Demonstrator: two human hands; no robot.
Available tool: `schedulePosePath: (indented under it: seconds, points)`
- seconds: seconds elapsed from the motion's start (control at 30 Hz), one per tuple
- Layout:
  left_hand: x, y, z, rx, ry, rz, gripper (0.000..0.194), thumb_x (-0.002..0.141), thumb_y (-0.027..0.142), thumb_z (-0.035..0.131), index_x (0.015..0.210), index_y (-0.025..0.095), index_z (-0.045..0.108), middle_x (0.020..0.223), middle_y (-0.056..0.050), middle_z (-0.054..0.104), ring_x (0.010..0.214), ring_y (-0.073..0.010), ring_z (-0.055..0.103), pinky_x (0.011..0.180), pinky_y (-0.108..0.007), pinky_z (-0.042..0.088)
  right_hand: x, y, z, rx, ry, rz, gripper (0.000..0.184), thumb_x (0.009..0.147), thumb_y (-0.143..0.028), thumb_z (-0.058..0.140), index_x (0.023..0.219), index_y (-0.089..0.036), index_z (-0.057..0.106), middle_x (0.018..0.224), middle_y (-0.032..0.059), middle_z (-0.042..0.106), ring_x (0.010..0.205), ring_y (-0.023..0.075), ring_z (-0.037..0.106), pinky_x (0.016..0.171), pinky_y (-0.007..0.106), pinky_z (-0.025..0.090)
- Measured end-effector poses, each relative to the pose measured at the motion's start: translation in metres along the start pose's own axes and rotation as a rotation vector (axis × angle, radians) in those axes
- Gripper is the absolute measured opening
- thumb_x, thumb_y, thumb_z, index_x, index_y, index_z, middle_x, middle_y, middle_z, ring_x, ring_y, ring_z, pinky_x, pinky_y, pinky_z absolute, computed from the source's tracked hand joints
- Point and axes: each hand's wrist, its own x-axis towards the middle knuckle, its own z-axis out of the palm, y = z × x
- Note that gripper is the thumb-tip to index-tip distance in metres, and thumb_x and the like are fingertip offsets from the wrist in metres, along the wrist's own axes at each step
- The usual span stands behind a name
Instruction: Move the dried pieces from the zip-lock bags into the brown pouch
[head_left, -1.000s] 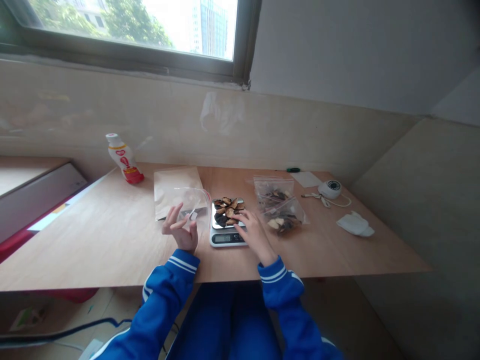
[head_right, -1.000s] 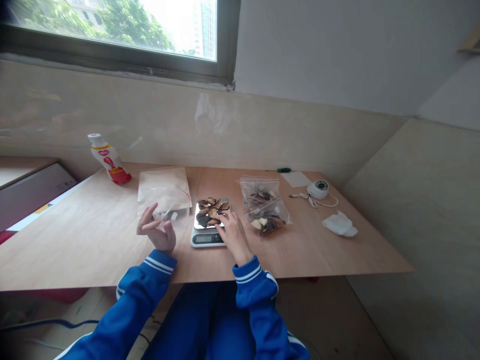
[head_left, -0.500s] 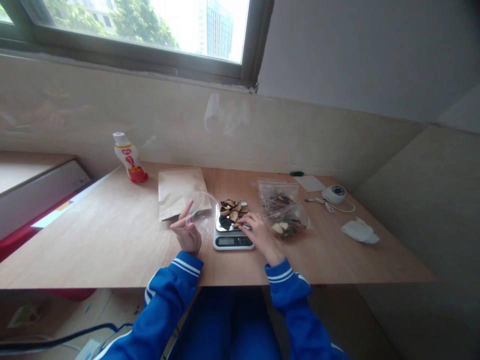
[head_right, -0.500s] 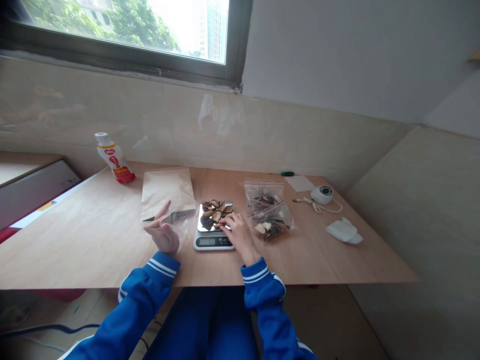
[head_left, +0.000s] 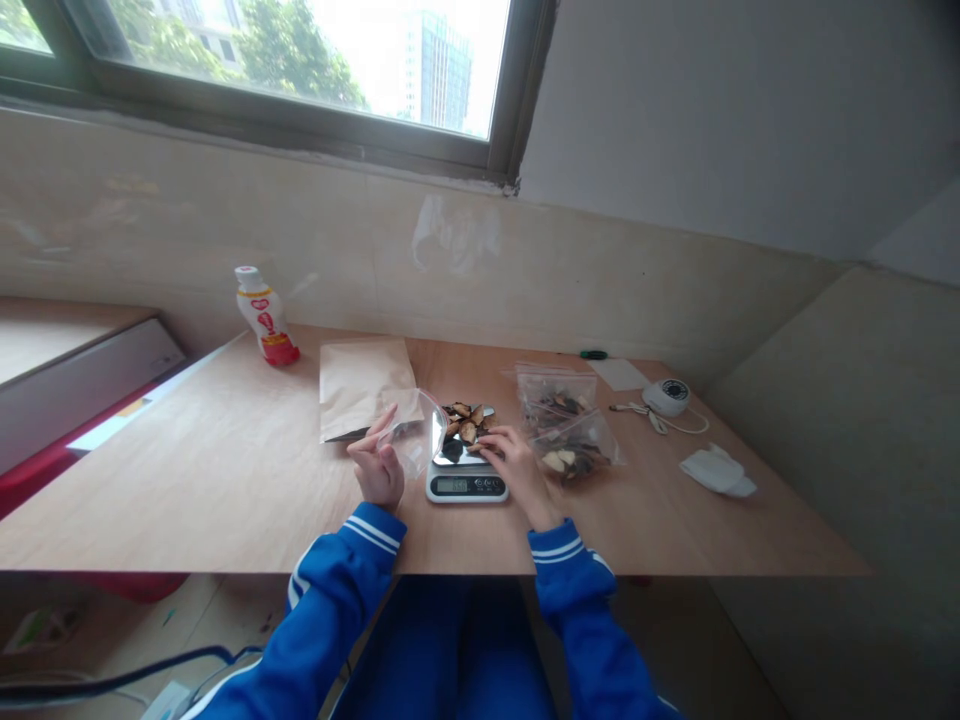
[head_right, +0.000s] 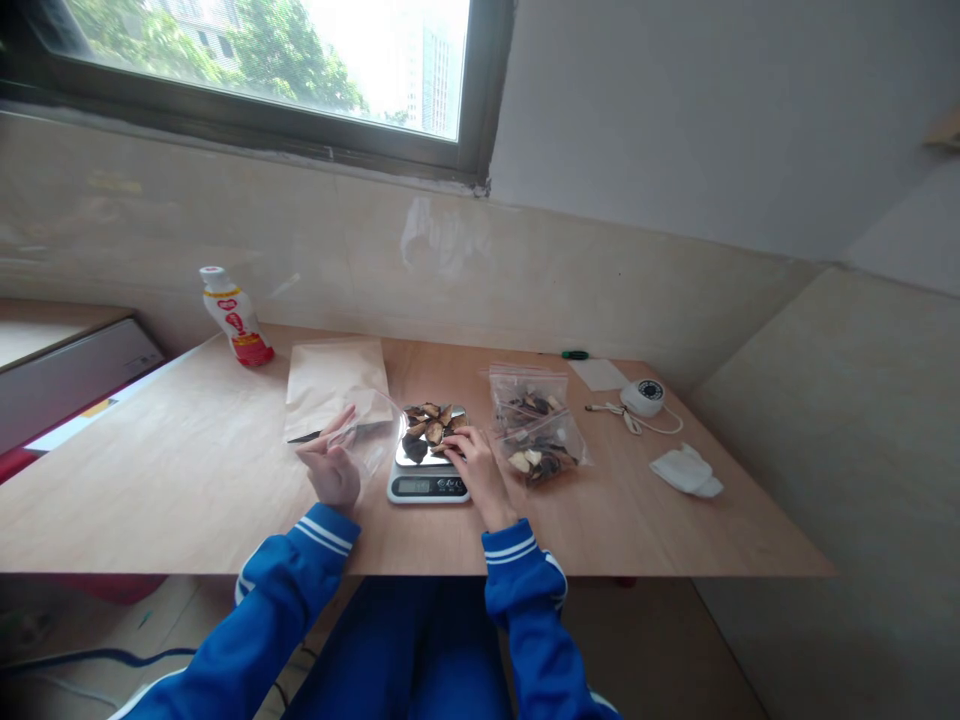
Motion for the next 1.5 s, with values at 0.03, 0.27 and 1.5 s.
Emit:
schedulePosePath:
  seconds: [0.03,0.27,1.5]
  points:
    - [0.000,-0.001,0.001,-0.011,0.020,0.012,0.025,0.095,0.049,0.032,0.098,0.024,0.032,0.127,-0.024,0.058,0.121,-0.0259,0.056,0.087,-0.047,0.054,0.000,0.000,0.001,0.008,0.013,0.004,0.017,0.090,-0.022,0.055,0.096,-0.022,0.071,0.102,0.0070,0.061,0.098,0.0217,0.061,0.088,0.037,0.051]
    - [0.003,-0.003,0.003,-0.057,0.061,0.118,0.019,0.095,0.041,0.037,0.097,0.022,0.035,0.118,-0.023,0.064,0.112,-0.0246,0.062,0.087,-0.048,0.052,-0.002,-0.003,-0.001,0.036,0.138,0.018,0.019,0.090,-0.027,0.054,0.096,-0.024,0.073,0.099,0.0069,0.062,0.096,0.0218,0.062,0.089,0.037,0.051]
    - [-0.001,-0.007,0.001,0.010,0.045,0.019,0.019,0.094,0.042,0.037,0.097,0.023,0.039,0.115,-0.013,0.067,0.107,-0.0205,0.065,0.081,-0.039,0.055,0.032,0.011,0.006,-0.017,-0.098,0.057,0.026,0.084,-0.010,0.050,0.094,-0.020,0.071,0.097,0.0089,0.070,0.095,0.0221,0.063,0.088,0.037,0.048]
